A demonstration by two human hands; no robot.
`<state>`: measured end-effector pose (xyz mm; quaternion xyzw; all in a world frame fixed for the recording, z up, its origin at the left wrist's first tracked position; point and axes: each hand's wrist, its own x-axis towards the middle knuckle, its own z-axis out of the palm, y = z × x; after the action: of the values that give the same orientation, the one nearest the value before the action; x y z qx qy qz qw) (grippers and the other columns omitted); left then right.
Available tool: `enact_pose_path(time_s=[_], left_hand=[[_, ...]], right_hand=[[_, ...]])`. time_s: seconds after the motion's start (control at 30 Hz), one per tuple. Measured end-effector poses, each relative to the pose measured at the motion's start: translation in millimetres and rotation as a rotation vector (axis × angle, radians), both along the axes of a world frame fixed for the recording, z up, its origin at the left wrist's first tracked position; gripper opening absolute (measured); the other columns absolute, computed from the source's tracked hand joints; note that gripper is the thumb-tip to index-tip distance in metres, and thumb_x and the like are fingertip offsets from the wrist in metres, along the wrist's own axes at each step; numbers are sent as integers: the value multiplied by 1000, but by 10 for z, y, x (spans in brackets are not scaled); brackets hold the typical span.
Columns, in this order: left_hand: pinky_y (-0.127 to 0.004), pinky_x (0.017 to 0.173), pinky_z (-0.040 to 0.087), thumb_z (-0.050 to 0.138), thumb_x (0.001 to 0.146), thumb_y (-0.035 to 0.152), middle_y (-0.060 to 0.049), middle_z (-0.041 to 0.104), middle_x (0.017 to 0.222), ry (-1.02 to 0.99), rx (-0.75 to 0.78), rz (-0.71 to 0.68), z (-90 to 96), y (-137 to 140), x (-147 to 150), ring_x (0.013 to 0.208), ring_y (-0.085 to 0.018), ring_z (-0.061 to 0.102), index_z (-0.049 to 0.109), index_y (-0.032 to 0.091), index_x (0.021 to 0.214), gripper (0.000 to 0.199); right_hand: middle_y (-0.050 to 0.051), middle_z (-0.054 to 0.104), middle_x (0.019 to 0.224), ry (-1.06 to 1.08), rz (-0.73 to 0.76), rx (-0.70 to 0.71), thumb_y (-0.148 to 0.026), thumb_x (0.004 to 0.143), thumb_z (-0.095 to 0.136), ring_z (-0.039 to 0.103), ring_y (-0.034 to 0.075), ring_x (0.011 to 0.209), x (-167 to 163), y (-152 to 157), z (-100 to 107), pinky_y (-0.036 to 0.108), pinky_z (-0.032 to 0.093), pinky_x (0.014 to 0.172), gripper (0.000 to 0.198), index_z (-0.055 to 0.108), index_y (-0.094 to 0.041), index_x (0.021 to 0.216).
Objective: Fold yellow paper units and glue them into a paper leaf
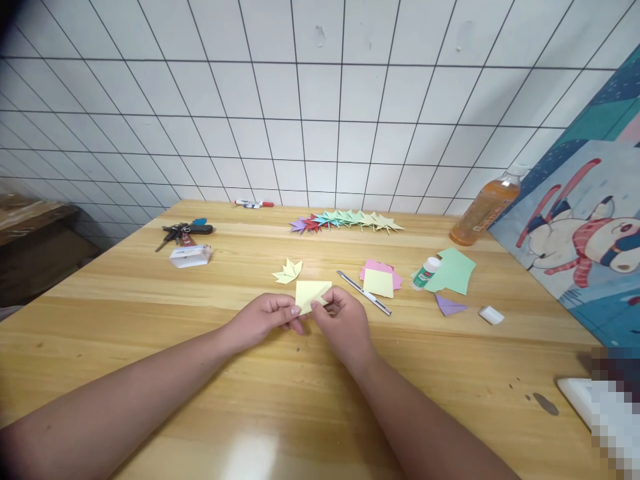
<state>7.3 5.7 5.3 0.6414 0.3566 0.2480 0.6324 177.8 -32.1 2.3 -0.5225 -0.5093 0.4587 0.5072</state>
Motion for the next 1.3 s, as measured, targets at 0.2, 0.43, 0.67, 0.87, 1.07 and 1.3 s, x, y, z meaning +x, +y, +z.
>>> enact_pose_path(time_s=[0.2,0.43,0.67,0.87,1.07,1.3], left_hand=[[-26,75,45,57,80,42,-7,73,80,8,-7,-50,22,1,-21,79,-19,65,66,13,87,31],[-26,74,45,65,73,37,-6,72,75,5,-40,12,1,7,19,74,-18,65,65,12,74,25],[-23,63,44,68,70,37,-7,72,75,41,-16,48,-19,-16,7,67,-16,64,64,12,76,27],[-27,74,46,62,76,41,-7,72,78,-41,-22,-20,-4,-13,15,77,-18,65,66,12,89,32],[-26,69,46,64,74,39,-7,72,72,-34,-13,70,-36,-20,42,70,-17,65,63,12,73,27],[-25,65,46,66,72,40,-5,70,68,-92,-47,167,-22,-57,49,65,-15,63,63,12,74,29]], right_hand=[[-1,63,65,15,-1,-6,-30,73,62,63,18,65,4,11,-10,27,46,59,19,48,-21,64],[-2,61,63,-16,-11,0,-32,73,63,60,16,61,4,13,-15,26,46,58,21,48,-21,64],[-1,63,65,62,31,-8,-35,72,66,62,16,64,7,2,23,27,47,61,21,52,-20,67],[1,64,67,32,22,-6,-38,70,67,63,18,67,-3,-21,62,28,48,62,23,53,-20,66],[1,62,64,11,4,0,-36,71,66,62,17,65,-14,-24,68,27,47,62,23,52,-19,66],[7,59,108,114,-26,3,-33,66,71,62,14,67,-26,-38,45,29,51,60,66,37,-26,122]])
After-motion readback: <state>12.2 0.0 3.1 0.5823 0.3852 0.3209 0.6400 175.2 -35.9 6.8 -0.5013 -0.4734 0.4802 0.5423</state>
